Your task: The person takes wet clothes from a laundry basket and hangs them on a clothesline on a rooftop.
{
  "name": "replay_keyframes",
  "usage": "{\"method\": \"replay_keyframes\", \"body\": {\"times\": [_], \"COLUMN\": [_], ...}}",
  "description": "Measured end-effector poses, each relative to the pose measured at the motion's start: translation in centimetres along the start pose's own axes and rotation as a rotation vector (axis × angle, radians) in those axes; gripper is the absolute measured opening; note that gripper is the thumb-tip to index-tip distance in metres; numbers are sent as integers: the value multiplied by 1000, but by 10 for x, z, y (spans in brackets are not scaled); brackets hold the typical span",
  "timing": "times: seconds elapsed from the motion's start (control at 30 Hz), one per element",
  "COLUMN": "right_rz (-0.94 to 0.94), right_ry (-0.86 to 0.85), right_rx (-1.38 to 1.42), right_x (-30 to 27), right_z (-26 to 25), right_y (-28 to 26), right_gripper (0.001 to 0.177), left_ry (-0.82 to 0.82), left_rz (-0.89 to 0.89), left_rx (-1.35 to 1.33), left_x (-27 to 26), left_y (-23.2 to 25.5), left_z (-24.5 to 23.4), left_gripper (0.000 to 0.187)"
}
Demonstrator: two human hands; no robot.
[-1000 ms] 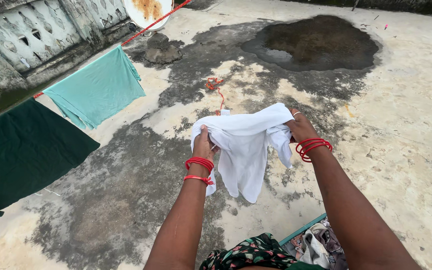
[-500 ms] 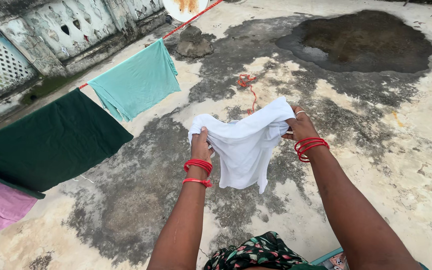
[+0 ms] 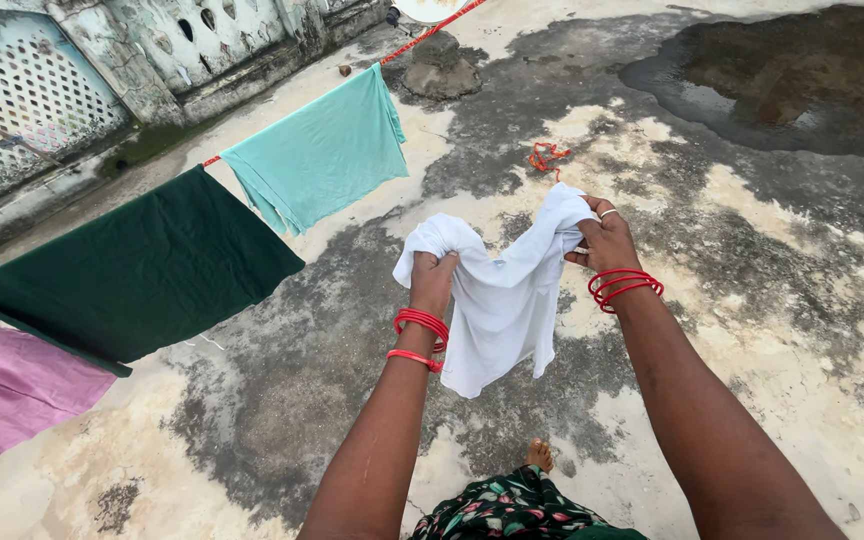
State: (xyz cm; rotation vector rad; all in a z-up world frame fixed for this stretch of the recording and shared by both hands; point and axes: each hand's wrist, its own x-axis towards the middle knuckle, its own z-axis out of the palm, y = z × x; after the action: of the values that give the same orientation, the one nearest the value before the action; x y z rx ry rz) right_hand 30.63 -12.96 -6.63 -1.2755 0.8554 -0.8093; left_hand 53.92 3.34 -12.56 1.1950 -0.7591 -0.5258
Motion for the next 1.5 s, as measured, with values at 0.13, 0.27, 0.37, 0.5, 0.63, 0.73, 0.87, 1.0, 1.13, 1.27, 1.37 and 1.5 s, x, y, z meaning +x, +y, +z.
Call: {"method": "replay_keyframes", "body": {"times": [0.13, 0.27, 0.37, 0.5, 0.63, 0.73, 0.87, 1.0, 1.13, 1.27, 1.37, 1.5], "right_rz": [-45, 27, 0, -14, -65, -61, -97, -121, -181, -252, -248, -205], "right_ry": [-40, -64, -115, -183, -199, -202, -160, -166, -126, -77, -65, -63], "right_rx": [7, -43, -75, -35, 4, 36, 71, 88, 1, -6, -23, -86], "right_x": [73, 148, 190, 246, 296, 335, 381, 421, 470, 520, 555, 587], "right_z": [9, 10, 8, 13, 26, 35, 45, 66, 98, 130, 155, 180], "right_y": [-6, -25, -35, -49, -50, -49, -45, -51, -66, -78, -76, -64], "right_gripper": [37, 37, 37, 35, 35, 36, 40, 39, 33, 33, 34, 36], "left_ry": [35, 88, 100, 92, 44, 38, 38, 55, 73, 18, -31, -77], "left_rz": [-293, -43, 23, 402, 216, 249, 158, 499, 617, 639, 636, 623], "left_rx": [141, 93, -45, 578, 661, 925, 931, 1103, 1139, 1150, 1175, 1223], "left_x": [63, 106, 150, 190, 220, 254, 297, 344, 401, 462, 505, 542], "left_y": [-11, -6, -4, -1, 11, 5, -7, -7, -4, -3, -6, -25], "left_z": [1, 14, 29, 42, 58, 61, 55, 56, 53, 38, 24, 11], "left_gripper": [35, 32, 43, 34, 37, 34, 25, 30, 47, 50, 50, 47]}}
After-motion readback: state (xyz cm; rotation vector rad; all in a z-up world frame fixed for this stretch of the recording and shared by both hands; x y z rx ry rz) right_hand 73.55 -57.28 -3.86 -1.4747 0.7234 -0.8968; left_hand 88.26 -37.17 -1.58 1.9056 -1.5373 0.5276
